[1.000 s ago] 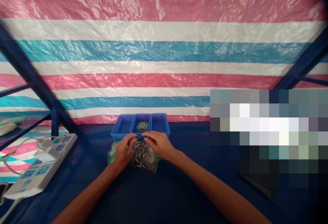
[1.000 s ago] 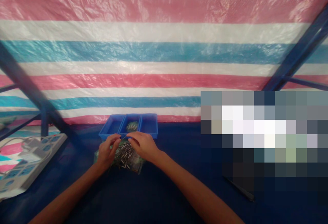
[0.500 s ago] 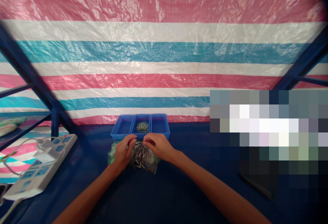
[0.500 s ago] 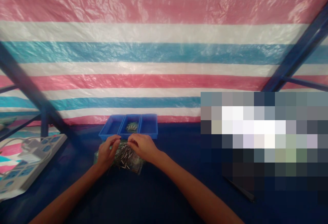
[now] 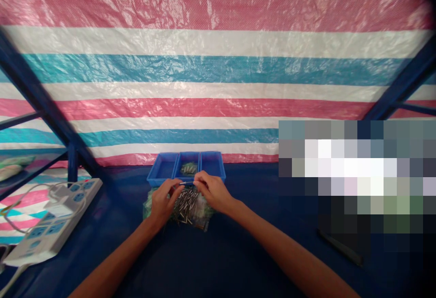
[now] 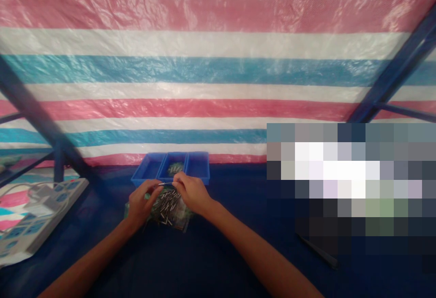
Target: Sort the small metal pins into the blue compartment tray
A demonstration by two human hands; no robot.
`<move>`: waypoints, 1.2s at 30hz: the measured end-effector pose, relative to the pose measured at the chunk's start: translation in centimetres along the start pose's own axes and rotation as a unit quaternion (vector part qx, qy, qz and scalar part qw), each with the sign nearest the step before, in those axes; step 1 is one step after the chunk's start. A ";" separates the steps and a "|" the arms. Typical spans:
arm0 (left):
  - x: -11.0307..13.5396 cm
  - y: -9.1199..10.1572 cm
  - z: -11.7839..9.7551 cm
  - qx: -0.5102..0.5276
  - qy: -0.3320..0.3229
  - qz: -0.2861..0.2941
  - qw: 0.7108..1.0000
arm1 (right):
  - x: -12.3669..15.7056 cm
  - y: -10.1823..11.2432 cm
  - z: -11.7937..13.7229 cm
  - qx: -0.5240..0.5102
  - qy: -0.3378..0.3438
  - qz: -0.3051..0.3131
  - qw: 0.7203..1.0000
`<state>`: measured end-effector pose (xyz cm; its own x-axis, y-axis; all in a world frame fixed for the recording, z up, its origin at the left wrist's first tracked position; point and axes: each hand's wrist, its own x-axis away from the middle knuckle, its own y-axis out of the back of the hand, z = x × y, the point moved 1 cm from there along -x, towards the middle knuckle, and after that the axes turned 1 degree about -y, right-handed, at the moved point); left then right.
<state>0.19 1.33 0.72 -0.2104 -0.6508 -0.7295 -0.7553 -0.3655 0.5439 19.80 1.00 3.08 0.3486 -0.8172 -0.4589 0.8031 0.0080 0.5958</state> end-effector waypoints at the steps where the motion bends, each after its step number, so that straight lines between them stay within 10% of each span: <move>1: 0.0 0.0 0.0 0.002 -0.004 -0.005 1.000 | 0.0 0.0 0.0 -0.001 -0.001 0.000 1.000; 36: -0.1 0.6 -1.0 -0.005 -0.027 0.017 0.999 | -0.1 -0.2 -0.2 0.014 0.036 -0.006 0.999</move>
<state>0.38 0.50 1.48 -0.2691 -0.6253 -0.7325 -0.7410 -0.3514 0.5722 19.67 1.18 2.87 0.3736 -0.7734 -0.5122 0.7941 -0.0187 0.6075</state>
